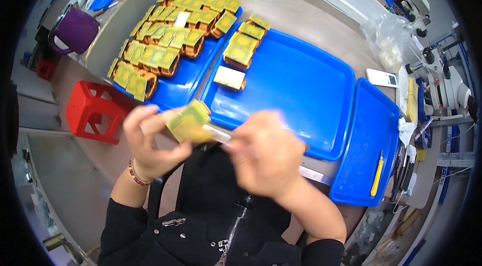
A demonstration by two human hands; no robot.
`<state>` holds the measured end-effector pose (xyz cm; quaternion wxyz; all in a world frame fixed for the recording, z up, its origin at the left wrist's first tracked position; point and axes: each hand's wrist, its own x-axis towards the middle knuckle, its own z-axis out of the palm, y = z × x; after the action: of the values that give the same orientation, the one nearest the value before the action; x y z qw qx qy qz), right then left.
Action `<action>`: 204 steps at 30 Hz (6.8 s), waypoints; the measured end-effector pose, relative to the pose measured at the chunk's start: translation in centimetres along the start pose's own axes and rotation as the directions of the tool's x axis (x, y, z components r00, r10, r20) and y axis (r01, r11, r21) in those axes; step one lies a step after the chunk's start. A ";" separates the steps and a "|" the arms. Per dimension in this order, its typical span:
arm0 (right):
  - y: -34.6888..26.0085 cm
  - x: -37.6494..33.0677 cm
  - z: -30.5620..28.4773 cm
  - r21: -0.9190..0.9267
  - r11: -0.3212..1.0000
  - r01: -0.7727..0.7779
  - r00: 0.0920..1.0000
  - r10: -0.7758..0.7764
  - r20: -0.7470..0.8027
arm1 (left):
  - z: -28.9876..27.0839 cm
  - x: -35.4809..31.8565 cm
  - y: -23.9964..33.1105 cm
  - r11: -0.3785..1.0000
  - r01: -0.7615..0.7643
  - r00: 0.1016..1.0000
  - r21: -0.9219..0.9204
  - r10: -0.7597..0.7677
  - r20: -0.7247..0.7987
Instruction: The person repeatedly picks up small copper-wound toroidal inductors from a blue tray and brushes them with a small brush. They rotate the components to clean different sides and place them back on the tray. The workspace includes multiple trays of similar components and various tools.
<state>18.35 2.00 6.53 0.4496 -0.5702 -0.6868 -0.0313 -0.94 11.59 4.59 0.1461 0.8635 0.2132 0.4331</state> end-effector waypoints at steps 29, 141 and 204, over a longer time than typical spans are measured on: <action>-1.6 -10.6 2.2 0.770 0.604 -0.206 0.966 0.253 0.059 | 2.9 -4.9 6.9 -0.016 0.591 0.752 -0.806 -0.350 0.559; -0.5 -9.2 -1.3 0.009 0.996 -0.084 0.975 0.085 -0.205 | 4.4 -5.8 7.2 -0.424 0.329 0.738 -0.844 -0.442 0.510; -0.7 -8.0 -0.9 0.543 0.695 -0.471 0.866 0.480 0.137 | 4.2 -5.3 6.4 -0.841 0.145 0.546 -0.522 -0.372 0.751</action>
<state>17.84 -4.75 2.16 0.5944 -0.5704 -0.4906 0.2840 1.21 3.14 1.34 0.9512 -0.0154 0.1138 0.2863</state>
